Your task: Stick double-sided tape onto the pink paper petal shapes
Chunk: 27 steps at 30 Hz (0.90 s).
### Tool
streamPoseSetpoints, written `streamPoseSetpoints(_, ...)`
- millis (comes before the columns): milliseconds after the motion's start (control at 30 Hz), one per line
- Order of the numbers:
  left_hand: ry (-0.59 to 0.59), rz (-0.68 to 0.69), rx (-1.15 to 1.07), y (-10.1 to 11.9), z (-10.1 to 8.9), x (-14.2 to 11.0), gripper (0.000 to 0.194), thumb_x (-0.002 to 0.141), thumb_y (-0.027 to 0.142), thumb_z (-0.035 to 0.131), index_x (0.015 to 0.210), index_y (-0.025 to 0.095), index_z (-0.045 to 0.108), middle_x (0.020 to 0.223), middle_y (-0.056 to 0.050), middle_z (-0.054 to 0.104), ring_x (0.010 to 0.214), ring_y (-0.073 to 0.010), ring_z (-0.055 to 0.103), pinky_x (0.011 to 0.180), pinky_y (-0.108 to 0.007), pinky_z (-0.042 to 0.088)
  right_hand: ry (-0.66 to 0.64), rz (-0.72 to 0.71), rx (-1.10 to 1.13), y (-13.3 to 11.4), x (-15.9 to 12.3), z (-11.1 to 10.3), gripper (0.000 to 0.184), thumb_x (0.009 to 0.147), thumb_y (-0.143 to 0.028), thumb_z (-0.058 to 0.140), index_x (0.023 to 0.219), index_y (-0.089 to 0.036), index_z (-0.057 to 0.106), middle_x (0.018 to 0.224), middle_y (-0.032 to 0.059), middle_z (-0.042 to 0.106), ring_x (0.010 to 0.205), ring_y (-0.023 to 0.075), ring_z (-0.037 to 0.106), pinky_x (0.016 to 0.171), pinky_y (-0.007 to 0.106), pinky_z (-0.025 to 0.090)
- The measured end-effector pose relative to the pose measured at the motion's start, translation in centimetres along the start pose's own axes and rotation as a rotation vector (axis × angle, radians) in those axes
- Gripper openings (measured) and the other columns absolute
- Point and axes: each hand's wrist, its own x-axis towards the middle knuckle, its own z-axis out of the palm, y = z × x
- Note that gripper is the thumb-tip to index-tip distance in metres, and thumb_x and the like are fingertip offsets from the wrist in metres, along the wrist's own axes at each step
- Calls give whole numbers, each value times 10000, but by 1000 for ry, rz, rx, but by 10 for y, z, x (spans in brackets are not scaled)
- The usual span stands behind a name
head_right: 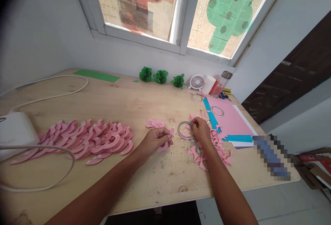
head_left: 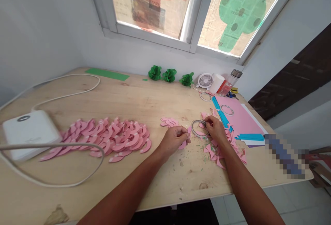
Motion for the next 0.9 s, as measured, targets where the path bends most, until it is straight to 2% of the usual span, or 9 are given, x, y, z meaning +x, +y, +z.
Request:
streamPoseSetpoints(500,0,-16,-7,1,0,-1,137,675,266,586,638,141,545,569,-24,631,506,-97,525,494,-199,342,4,-50,-47,-2,-1,-2,175,711,-190,463,808,-201,608,792,28,624,737,167,537,649,266,387)
streamPoseSetpoints(900,2,-11,-1,2,1,-2,123,670,250,580,624,143,541,557,-25,624,491,-94,510,475,-196,333,15,-77,-107,-3,1,-3,102,714,-210,500,736,-200,599,748,34,608,744,180,518,663,280,366)
